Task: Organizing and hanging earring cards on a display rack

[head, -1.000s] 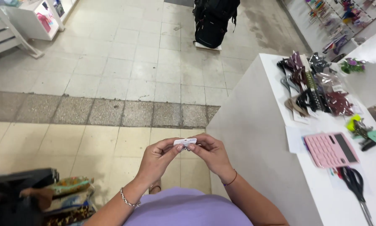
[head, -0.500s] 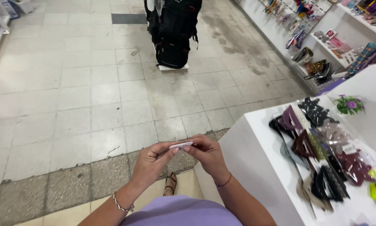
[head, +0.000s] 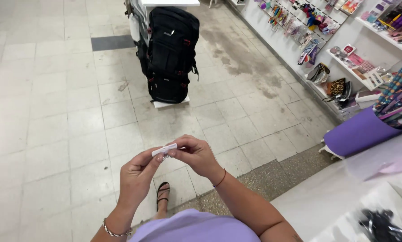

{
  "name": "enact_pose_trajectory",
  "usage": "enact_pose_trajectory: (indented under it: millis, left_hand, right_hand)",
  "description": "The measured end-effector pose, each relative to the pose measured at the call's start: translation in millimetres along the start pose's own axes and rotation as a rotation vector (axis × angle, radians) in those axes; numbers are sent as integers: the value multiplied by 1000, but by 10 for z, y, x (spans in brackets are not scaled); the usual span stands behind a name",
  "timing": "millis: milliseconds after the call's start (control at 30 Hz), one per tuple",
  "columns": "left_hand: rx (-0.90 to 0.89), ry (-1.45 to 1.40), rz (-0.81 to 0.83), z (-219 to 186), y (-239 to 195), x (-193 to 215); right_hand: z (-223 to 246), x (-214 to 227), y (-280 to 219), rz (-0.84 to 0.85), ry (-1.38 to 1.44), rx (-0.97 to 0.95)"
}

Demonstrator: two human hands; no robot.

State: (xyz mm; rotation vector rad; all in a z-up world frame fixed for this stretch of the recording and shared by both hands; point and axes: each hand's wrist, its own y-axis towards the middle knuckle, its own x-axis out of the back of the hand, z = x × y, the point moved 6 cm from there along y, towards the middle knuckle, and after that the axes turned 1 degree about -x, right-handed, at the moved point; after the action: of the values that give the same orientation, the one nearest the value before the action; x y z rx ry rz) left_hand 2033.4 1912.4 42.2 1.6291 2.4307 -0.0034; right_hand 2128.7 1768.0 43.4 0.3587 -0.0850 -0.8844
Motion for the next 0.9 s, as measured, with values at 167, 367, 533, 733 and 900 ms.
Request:
enact_pose_trajectory:
  millis: [167, 367, 533, 733, 900]
  left_hand:
    - [-11, -30, 199, 527, 1681, -477]
    - [-14, -28, 595, 743, 3435, -1725]
    - [198, 14, 801, 1233, 4557, -2957]
    - [209, -68, 892, 1799, 5965, -4528]
    - [221, -146, 864, 2081, 7090, -5575]
  right_hand:
    - [-532, 1010, 1015, -137, -69, 34]
    - [-697, 2502, 1768, -485, -184, 22]
    - [-917, 3859, 2127, -699, -189, -62]
    - [-989, 5724, 2911, -787, -262, -140]
    - [-933, 7040, 3767, -774, -319, -148]
